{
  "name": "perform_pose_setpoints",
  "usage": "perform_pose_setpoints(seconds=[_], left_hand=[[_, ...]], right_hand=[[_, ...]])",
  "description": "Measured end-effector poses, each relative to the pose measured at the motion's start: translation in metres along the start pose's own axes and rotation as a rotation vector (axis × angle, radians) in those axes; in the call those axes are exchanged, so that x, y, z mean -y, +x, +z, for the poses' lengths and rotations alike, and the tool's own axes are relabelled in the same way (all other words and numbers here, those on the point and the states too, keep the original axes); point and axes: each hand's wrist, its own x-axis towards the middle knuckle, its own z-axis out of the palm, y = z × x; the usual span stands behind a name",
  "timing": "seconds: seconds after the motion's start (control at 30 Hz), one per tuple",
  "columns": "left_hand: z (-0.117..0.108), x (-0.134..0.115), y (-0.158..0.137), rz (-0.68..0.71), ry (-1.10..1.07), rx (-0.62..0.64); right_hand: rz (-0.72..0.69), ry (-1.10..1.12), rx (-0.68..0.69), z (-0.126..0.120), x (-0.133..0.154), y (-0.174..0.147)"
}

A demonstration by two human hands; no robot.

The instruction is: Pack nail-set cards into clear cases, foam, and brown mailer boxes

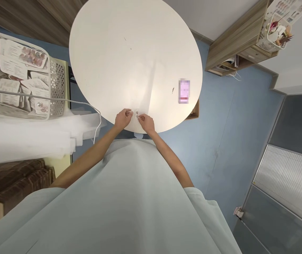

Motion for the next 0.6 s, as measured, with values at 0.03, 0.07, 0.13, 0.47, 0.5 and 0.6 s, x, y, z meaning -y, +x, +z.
perform_pose_setpoints(seconds=[0.03,0.07,0.13,0.47,0.5,0.6], left_hand=[[-0.001,-0.001,0.000,-0.022,-0.017,-0.002],[-0.002,-0.002,0.001,-0.033,-0.028,0.000],[-0.002,-0.003,0.003,-0.056,-0.037,0.016],[0.006,0.005,0.017,-0.143,-0.047,0.054],[0.006,0.006,0.016,-0.150,-0.034,0.049],[0.005,0.009,0.014,-0.174,0.000,0.038]], right_hand=[[-0.001,-0.018,0.009,0.005,0.002,0.003],[-0.002,-0.035,0.016,0.009,0.004,0.005],[-0.001,-0.066,0.031,0.017,0.007,0.009],[0.007,-0.094,0.052,0.034,0.004,0.008],[0.008,-0.098,0.055,0.033,0.003,0.007],[0.007,-0.104,0.038,0.024,0.003,0.002]])
